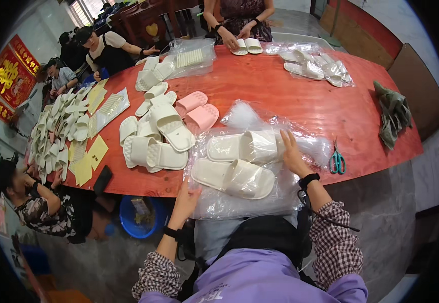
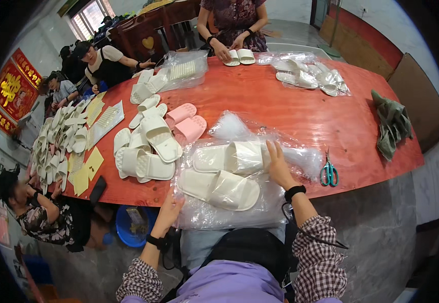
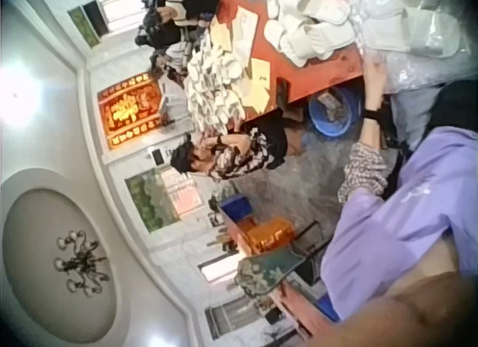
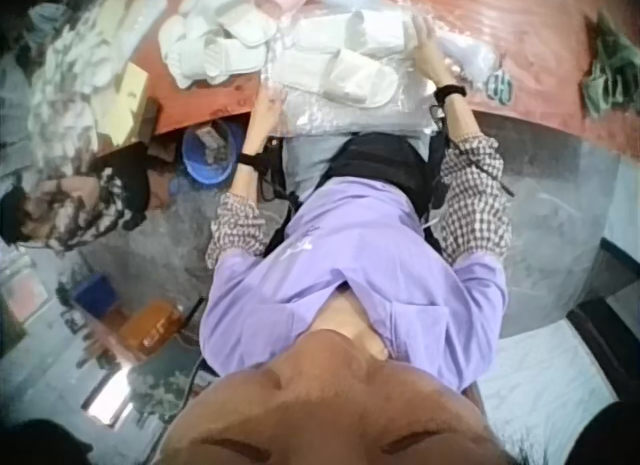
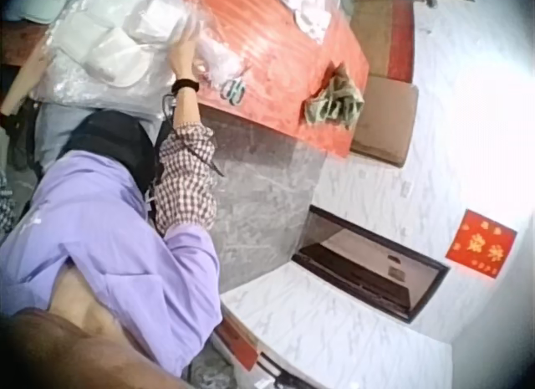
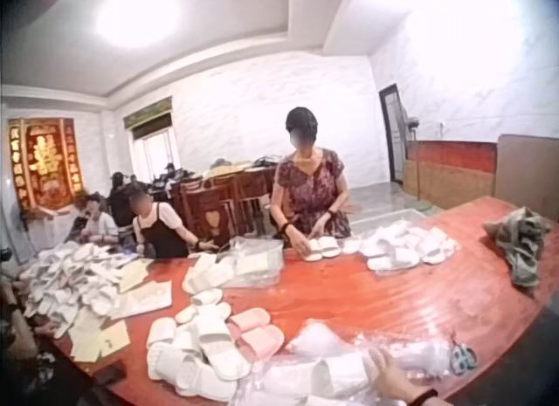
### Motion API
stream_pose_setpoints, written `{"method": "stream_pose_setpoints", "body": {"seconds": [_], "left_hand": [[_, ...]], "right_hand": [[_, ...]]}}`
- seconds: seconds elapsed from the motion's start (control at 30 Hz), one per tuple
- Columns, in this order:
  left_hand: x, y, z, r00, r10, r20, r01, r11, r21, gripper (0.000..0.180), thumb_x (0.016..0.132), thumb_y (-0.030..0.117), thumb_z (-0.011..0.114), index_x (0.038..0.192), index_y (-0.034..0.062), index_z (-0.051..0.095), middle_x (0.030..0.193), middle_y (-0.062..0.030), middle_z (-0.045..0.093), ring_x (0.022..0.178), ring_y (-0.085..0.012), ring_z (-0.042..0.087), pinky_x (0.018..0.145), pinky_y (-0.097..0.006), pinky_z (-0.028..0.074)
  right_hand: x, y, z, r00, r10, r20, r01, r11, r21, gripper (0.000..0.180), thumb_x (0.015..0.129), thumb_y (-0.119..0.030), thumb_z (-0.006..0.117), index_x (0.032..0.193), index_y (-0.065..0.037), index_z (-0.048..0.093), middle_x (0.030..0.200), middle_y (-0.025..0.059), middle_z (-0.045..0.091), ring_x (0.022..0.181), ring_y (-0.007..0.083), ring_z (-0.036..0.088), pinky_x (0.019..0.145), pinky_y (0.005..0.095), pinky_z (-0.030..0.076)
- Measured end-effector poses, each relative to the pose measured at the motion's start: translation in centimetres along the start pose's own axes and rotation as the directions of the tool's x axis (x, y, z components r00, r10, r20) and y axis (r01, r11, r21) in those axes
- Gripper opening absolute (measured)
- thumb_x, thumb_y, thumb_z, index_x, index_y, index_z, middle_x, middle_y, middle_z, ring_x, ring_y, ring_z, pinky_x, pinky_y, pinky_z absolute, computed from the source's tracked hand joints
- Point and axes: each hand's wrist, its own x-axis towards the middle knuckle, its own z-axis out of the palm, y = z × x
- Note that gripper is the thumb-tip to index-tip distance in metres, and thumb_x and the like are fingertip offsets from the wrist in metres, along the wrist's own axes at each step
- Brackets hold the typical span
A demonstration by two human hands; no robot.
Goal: Packaging pairs of white slippers into clear plastic bags.
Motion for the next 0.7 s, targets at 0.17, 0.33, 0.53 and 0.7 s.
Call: {"method": "stream_pose_setpoints", "body": {"seconds": [0.17, 0.33, 0.53, 0.7], "left_hand": [[0.2, 1.5, -1.8, 0.845, -0.399, 0.357, 0.535, 0.607, -0.588, 0.076, 0.084, 0.005, 0.065, 0.148, 0.0097, 0.023, 0.08, -0.0038, 0.057, 0.063, -0.0085, 0.05, 0.056, -0.022, 0.041], [-0.6, 7.7, -3.0, 0.958, -0.099, 0.268, 0.251, 0.743, -0.62, 0.06, 0.085, -0.002, 0.06, 0.141, 0.0055, 0.04, 0.083, 0.0008, 0.053, 0.068, -0.0056, 0.047, 0.059, -0.019, 0.038], [-2.9, 2.0, -3.3, 0.915, -0.141, 0.379, 0.215, 0.963, -0.16, 0.056, 0.086, 0.004, 0.062, 0.138, 0.003, 0.043, 0.079, -0.0028, 0.058, 0.07, -0.0089, 0.054, 0.066, -0.022, 0.044], [-3.3, 0.9, -3.1, 0.953, -0.113, 0.28, 0.197, 0.936, -0.291, 0.074, 0.088, 0.004, 0.061, 0.149, 0.0052, 0.02, 0.101, -0.0081, 0.063, 0.086, -0.0117, 0.057, 0.077, -0.023, 0.045]], "right_hand": [[0.1, -0.3, 1.2, 1.0, 0.015, 0.008, -0.014, 0.996, -0.084, 0.069, 0.082, 0.005, 0.045, 0.147, -0.004, 0.023, 0.151, 0.0264, 0.019, 0.134, 0.0453, 0.029, 0.109, 0.0442, 0.031], [0.7, 1.1, 0.6, 0.991, 0.129, 0.018, -0.129, 0.991, -0.032, 0.072, 0.084, -0.01, 0.051, 0.147, -0.001, 0.018, 0.152, 0.0248, 0.016, 0.135, 0.0426, 0.03, 0.108, 0.0421, 0.033], [2.1, 4.5, 0.2, 0.994, 0.053, 0.096, -0.062, 0.993, 0.099, 0.076, 0.085, -0.016, 0.055, 0.149, -0.005, 0.016, 0.153, 0.0262, 0.014, 0.139, 0.042, 0.021, 0.109, 0.042, 0.032], [-0.3, -0.6, -1.7, 0.996, 0.053, 0.068, -0.056, 0.997, 0.056, 0.08, 0.084, -0.016, 0.062, 0.15, -0.007, 0.016, 0.152, 0.0282, 0.013, 0.138, 0.0473, 0.02, 0.11, 0.0469, 0.029]]}}
